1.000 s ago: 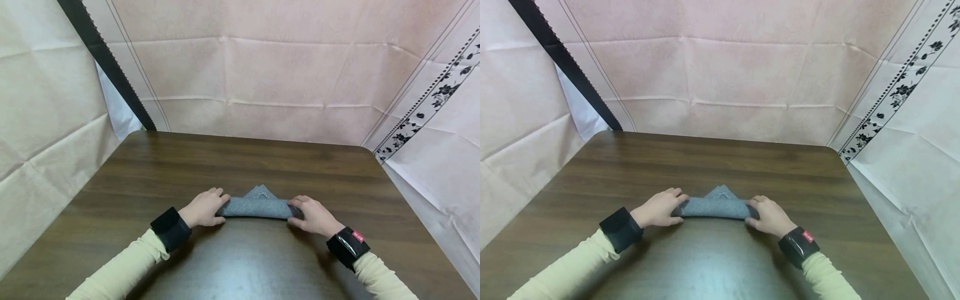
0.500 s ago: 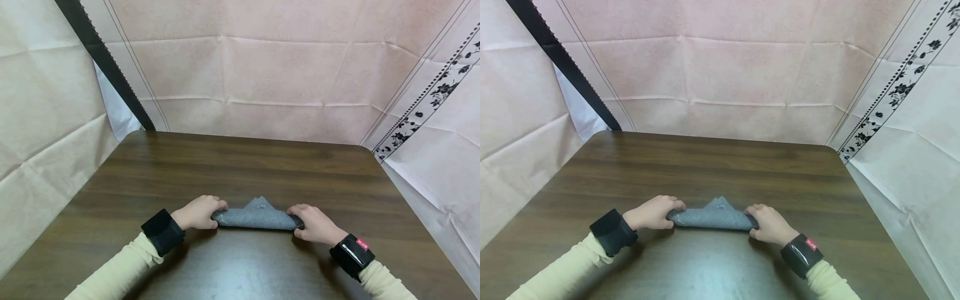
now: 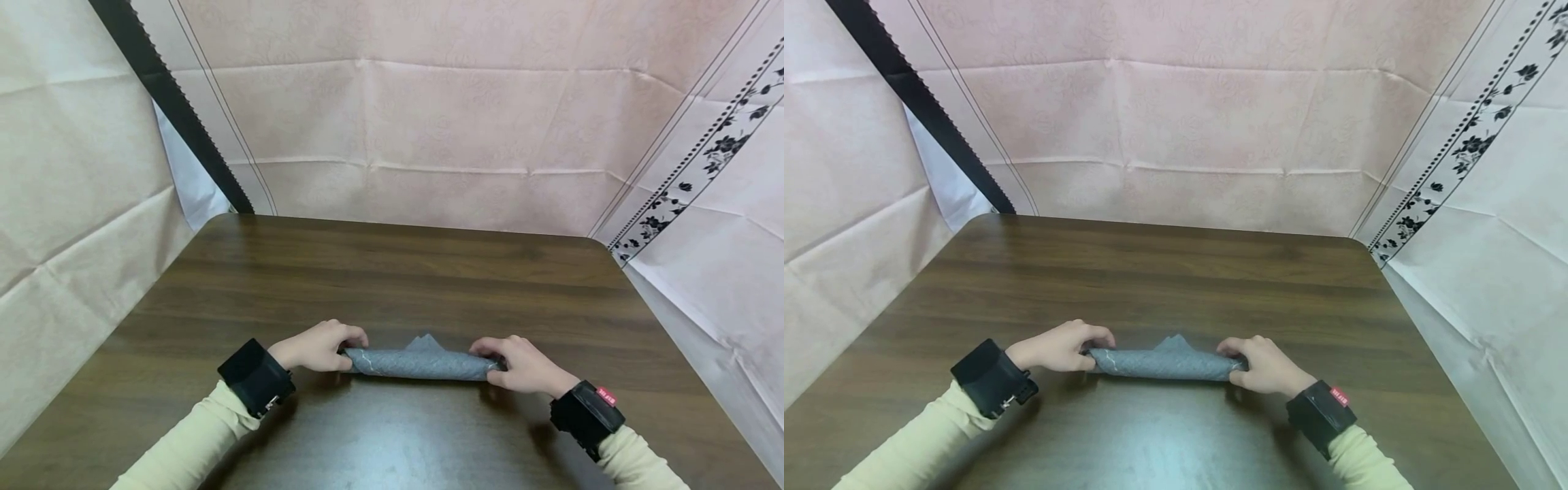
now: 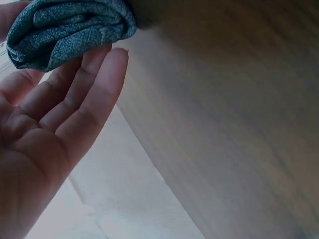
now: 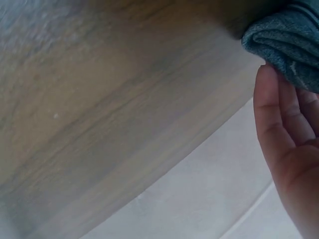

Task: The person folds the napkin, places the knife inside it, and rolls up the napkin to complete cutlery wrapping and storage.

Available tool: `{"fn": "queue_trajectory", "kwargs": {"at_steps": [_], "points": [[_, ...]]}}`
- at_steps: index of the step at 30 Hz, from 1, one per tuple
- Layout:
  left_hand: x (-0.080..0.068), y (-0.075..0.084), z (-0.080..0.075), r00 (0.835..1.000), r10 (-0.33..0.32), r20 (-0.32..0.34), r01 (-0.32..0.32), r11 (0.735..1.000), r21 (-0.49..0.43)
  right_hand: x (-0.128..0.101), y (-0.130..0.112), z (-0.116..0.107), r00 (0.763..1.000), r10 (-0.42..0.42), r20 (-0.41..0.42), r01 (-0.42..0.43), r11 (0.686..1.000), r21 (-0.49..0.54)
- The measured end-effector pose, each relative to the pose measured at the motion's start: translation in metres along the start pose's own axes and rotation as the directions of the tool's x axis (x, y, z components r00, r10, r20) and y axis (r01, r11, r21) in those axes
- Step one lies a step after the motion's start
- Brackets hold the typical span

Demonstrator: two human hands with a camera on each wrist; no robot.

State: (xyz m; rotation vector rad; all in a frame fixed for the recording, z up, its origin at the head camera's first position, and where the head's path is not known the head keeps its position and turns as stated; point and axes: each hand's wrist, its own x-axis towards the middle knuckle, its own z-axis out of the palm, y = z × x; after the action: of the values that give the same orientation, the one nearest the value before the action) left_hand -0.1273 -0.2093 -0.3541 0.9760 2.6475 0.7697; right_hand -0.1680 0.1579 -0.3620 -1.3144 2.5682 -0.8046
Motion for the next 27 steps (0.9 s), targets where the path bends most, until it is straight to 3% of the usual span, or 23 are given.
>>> {"fn": "queue_trajectory", "kwargs": {"at_steps": [5, 16, 21, 27], "points": [[0.000, -0.003, -0.001, 0.998, 0.058, -0.007, -0.059, 0.998, -0.026, 0.000, 0.002, -0.001, 1.000, -0.013, 0.012, 0.012, 1.000, 0.020], [0.002, -0.004, 0.000, 0.999, -0.031, 0.004, 0.032, 0.998, -0.061, 0.001, 0.007, -0.001, 0.998, 0.062, 0.008, -0.062, 0.994, 0.086], [0.004, -0.006, 0.001, 0.997, -0.056, -0.046, 0.053, 0.996, -0.073, 0.002, 0.007, -0.001, 0.996, 0.089, -0.004, -0.087, 0.988, 0.130], [0.010, -0.009, 0.002, 0.987, -0.100, -0.127, 0.099, 0.995, -0.012, 0.007, 0.009, -0.002, 0.985, 0.157, -0.074, -0.152, 0.986, 0.071]]}}
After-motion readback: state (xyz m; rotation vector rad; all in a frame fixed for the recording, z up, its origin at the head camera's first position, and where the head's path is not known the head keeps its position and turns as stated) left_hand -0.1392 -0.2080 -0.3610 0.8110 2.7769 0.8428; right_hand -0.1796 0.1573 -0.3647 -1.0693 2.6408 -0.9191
